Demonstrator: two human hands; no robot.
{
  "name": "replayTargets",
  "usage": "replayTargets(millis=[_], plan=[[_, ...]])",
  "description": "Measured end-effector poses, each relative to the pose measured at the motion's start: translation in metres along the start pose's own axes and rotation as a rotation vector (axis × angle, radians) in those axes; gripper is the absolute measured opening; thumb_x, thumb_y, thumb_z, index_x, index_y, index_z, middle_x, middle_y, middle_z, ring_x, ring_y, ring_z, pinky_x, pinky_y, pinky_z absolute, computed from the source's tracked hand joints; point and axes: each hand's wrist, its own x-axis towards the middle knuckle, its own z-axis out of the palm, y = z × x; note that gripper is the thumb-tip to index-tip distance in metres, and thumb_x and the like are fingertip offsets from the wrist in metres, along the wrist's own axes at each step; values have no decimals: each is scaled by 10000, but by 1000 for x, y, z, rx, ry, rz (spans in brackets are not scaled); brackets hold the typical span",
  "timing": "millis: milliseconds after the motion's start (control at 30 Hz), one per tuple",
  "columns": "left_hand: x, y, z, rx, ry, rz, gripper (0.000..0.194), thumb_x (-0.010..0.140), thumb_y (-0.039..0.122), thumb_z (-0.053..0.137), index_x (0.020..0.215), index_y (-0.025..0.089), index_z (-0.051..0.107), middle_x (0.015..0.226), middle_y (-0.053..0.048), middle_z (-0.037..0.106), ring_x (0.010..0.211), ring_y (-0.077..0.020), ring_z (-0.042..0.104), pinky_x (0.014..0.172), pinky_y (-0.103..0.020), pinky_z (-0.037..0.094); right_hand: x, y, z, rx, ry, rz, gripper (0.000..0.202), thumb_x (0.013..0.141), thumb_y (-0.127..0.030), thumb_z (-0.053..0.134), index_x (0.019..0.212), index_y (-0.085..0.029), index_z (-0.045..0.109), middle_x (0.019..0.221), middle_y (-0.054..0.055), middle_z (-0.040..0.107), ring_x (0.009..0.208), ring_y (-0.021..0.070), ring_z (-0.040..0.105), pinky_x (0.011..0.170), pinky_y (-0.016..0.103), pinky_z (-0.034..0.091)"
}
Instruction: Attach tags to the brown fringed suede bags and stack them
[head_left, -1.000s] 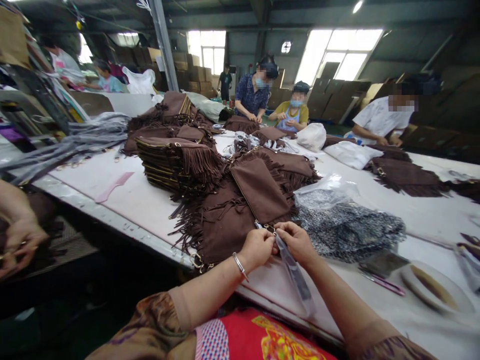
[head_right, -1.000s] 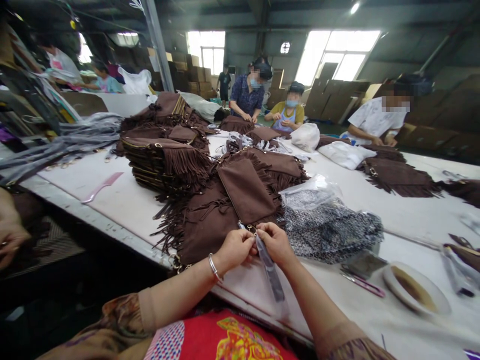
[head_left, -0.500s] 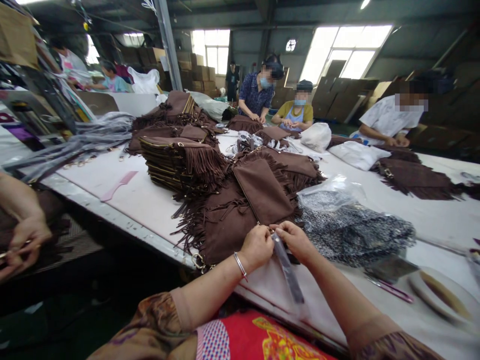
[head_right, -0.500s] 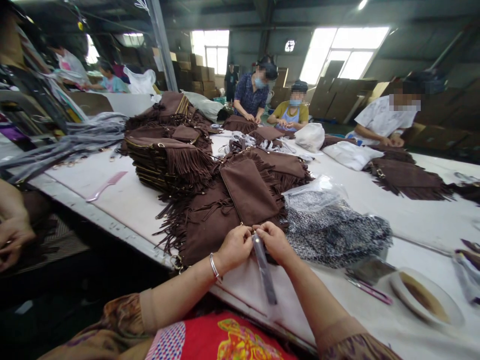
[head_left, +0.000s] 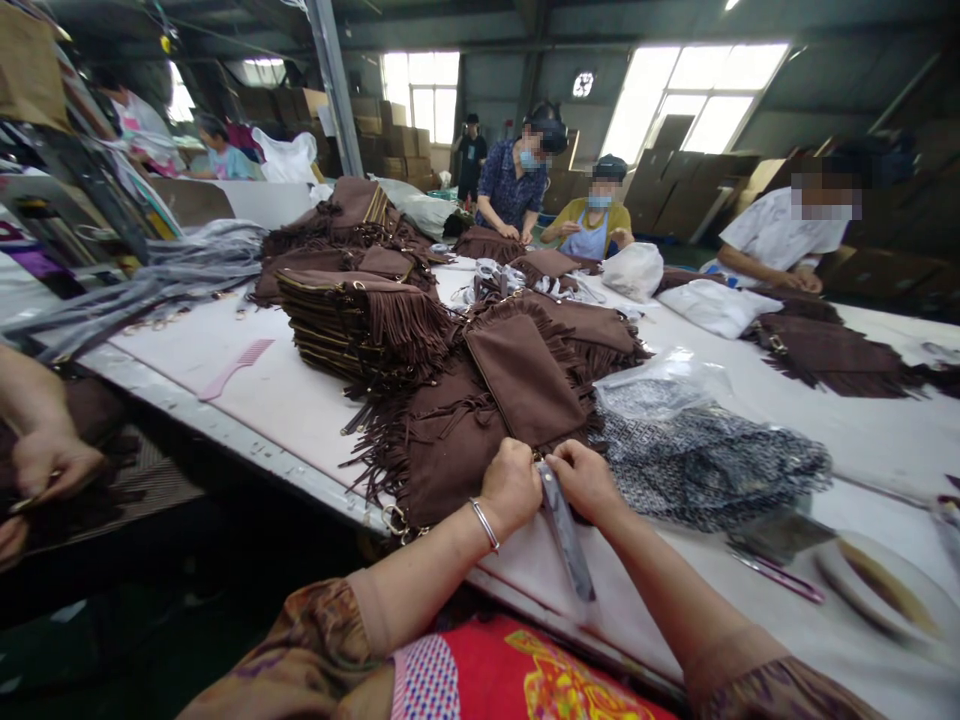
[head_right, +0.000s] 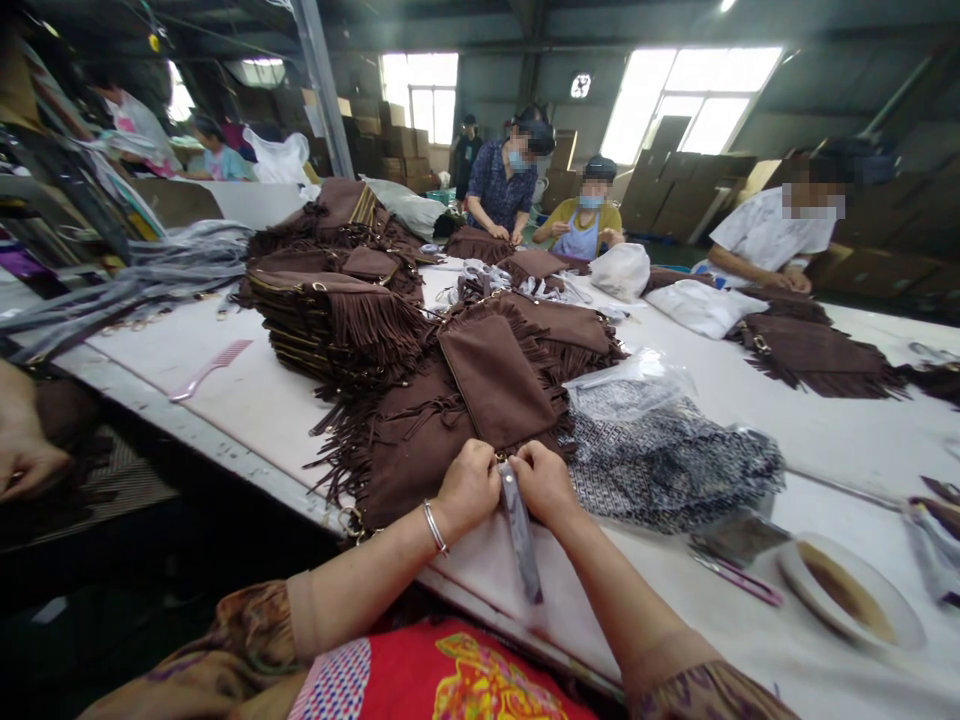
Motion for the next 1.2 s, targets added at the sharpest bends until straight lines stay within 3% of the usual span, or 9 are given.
replayTargets(millis=[200,400,500,633,800,967,1200], plan=[[8,6,-3,111,-122,-84,162,839,177,497,886,139,647,1068,-118,496,818,-181,577,770,-315,485,16,1,5,-171,11,-71,143,719,-289,599,592,-226,581,607,2,600,631,173,517,623,296,349],[20,5,-4,197,-144,-12,199,830,199,517,848,118,698,1014,-143,515,751,-200,583,713,-342,503,17,-2,3,-211,79,-58,203,786,-363,538,632,-232,556,651,19,631,658,199,564,638,306,376],[20,1,-3,215,-123,25,210,828,205,512,844,123,705,988,-141,528,780,-213,581,720,-335,500,-10,2,-8,-206,50,-15,279,825,-447,512,656,-233,568,636,27,639,637,213,583,600,311,380],[16,-1,1,184,-133,82,211,835,218,504,818,148,702,957,-122,535,778,-203,575,713,-316,492,-64,15,-13,-62,-197,164,338,805,-541,542,699,-228,612,576,18,637,540,203,588,499,296,380],[16,3,4,219,-133,91,212,844,217,487,814,140,683,972,-126,529,781,-209,588,704,-321,497,-97,14,-2,193,-232,303,196,680,-377,684,797,-226,641,604,10,661,570,210,627,491,290,448],[18,6,2,283,-109,45,195,844,177,468,901,124,646,1052,-132,506,833,-205,604,750,-315,508,-78,-12,-9,466,-206,524,193,713,-299,613,881,-204,611,557,-9,618,513,205,635,413,283,478],[28,14,-3,452,-132,-37,236,841,166,458,1008,122,619,1107,-119,493,860,-203,637,726,-300,532,-37,-27,-13,475,-256,505,122,799,-254,561,758,-149,607,492,1,598,394,123,549,340,197,417]])
